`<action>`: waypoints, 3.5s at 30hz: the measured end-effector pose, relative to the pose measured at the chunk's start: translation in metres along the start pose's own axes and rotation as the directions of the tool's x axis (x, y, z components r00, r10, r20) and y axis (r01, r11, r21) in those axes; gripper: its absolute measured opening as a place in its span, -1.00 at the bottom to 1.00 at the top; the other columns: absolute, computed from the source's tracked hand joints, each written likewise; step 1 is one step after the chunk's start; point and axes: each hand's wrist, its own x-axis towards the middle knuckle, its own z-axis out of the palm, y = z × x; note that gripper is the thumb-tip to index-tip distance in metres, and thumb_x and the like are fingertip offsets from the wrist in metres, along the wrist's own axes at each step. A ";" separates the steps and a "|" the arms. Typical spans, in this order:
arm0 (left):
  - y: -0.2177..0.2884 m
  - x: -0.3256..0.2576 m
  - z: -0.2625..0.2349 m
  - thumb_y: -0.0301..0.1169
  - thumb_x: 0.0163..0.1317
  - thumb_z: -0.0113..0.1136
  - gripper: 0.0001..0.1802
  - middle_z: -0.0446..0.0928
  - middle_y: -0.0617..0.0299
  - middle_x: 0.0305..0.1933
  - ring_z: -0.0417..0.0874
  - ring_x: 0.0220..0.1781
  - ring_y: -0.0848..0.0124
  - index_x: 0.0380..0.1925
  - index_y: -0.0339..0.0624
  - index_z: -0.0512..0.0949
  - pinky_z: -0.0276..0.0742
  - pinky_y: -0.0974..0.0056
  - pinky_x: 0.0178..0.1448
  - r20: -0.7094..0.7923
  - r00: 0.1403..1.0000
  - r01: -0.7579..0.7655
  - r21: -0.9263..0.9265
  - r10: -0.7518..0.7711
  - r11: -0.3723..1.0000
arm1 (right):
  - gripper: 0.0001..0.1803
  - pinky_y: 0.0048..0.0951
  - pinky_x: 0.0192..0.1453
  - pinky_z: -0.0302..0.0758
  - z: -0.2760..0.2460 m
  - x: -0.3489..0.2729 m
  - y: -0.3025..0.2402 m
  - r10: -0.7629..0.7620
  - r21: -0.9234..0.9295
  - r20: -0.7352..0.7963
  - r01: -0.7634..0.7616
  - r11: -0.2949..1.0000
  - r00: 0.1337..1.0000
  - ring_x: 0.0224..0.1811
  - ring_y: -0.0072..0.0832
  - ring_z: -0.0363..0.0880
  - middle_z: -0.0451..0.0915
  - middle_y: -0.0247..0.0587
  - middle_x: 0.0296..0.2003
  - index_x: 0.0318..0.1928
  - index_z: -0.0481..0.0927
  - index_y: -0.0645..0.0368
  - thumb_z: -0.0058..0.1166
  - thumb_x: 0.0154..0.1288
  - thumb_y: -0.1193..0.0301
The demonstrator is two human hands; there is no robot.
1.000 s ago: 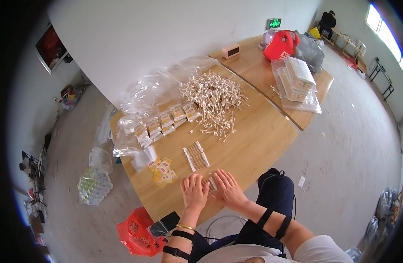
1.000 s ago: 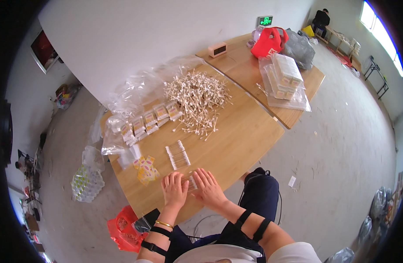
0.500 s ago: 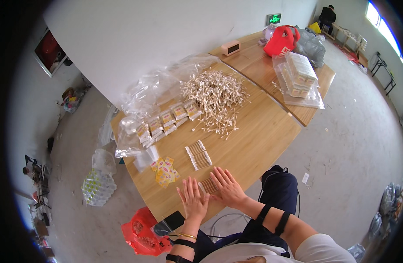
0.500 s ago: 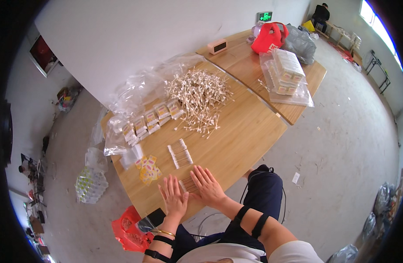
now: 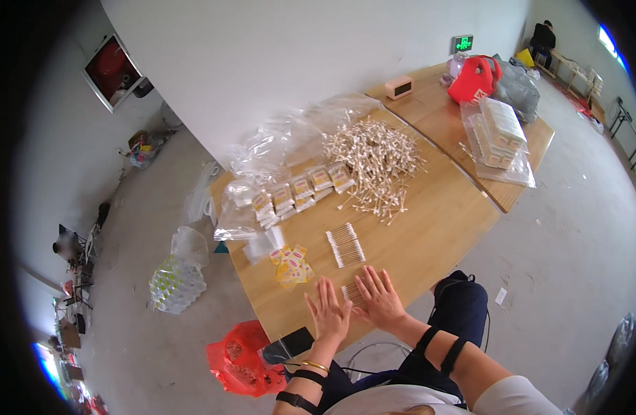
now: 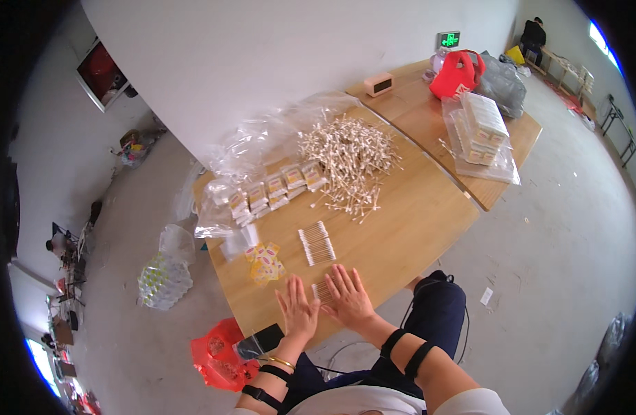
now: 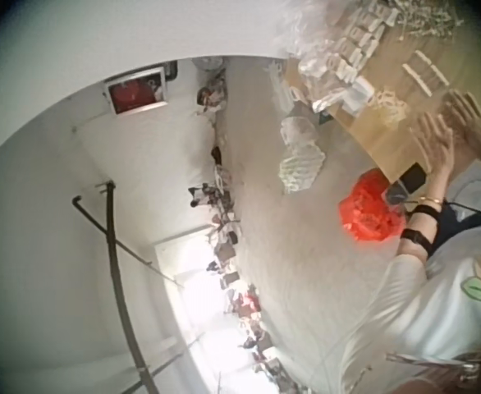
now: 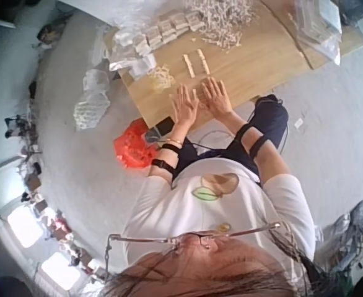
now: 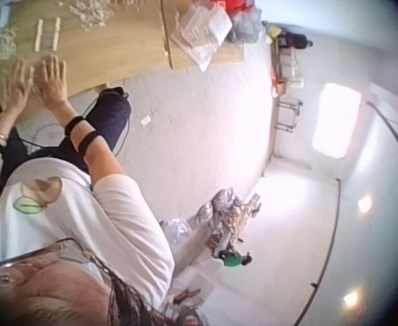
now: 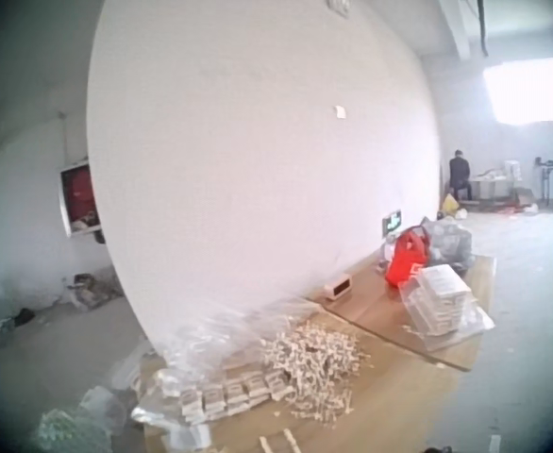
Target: Assembling small plastic applicator sticks into clear tubes.
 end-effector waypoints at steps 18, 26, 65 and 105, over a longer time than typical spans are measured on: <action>-0.115 0.108 -0.063 -0.25 0.06 0.46 -0.72 0.61 0.23 -0.18 0.62 -0.07 0.28 -0.23 -0.03 0.65 0.47 0.10 0.08 -0.180 0.943 0.281 -0.011 -0.278 0.960 | -0.09 0.06 0.65 -0.23 -0.007 -0.002 0.000 -0.011 -0.045 0.036 0.012 0.999 0.999 0.63 -0.10 -0.13 -0.01 0.08 0.55 0.52 0.08 0.23 -0.16 0.43 -0.18; -0.064 0.062 -0.016 -0.35 0.24 0.38 -0.76 0.71 0.24 -0.34 0.68 -0.30 0.49 -0.18 -0.27 0.65 0.61 0.33 -0.16 0.250 0.968 0.176 -0.608 -0.023 0.774 | -0.09 0.05 0.65 -0.23 -0.003 0.000 0.002 -0.011 -0.036 0.004 0.011 0.999 1.000 0.63 -0.13 -0.11 0.03 0.05 0.54 0.51 0.14 0.21 -0.13 0.40 -0.19; -0.106 -0.104 -0.077 -0.19 0.11 0.29 -0.73 0.66 0.03 -0.48 0.73 -0.38 0.05 -0.49 -0.19 0.63 0.62 0.02 -0.27 0.037 0.960 0.252 0.324 -0.279 0.912 | -0.16 -0.02 0.65 -0.19 0.042 -0.014 -0.146 -0.244 0.049 0.070 0.241 0.969 0.967 0.64 -0.08 -0.13 -0.03 0.09 0.56 0.53 0.11 0.09 -0.08 0.42 -0.09; -0.174 -0.149 -0.021 -0.05 0.47 0.11 -0.42 0.34 0.15 -0.63 0.31 -0.52 0.45 -0.59 -0.33 0.40 0.29 0.19 -0.39 -0.238 0.673 0.420 -0.656 -0.700 0.627 | -0.01 -0.11 0.66 -0.17 0.043 -0.001 -0.179 -0.303 0.107 0.122 0.291 0.951 0.945 0.64 -0.15 -0.13 0.00 0.04 0.56 0.52 0.07 0.31 -0.03 0.36 -0.16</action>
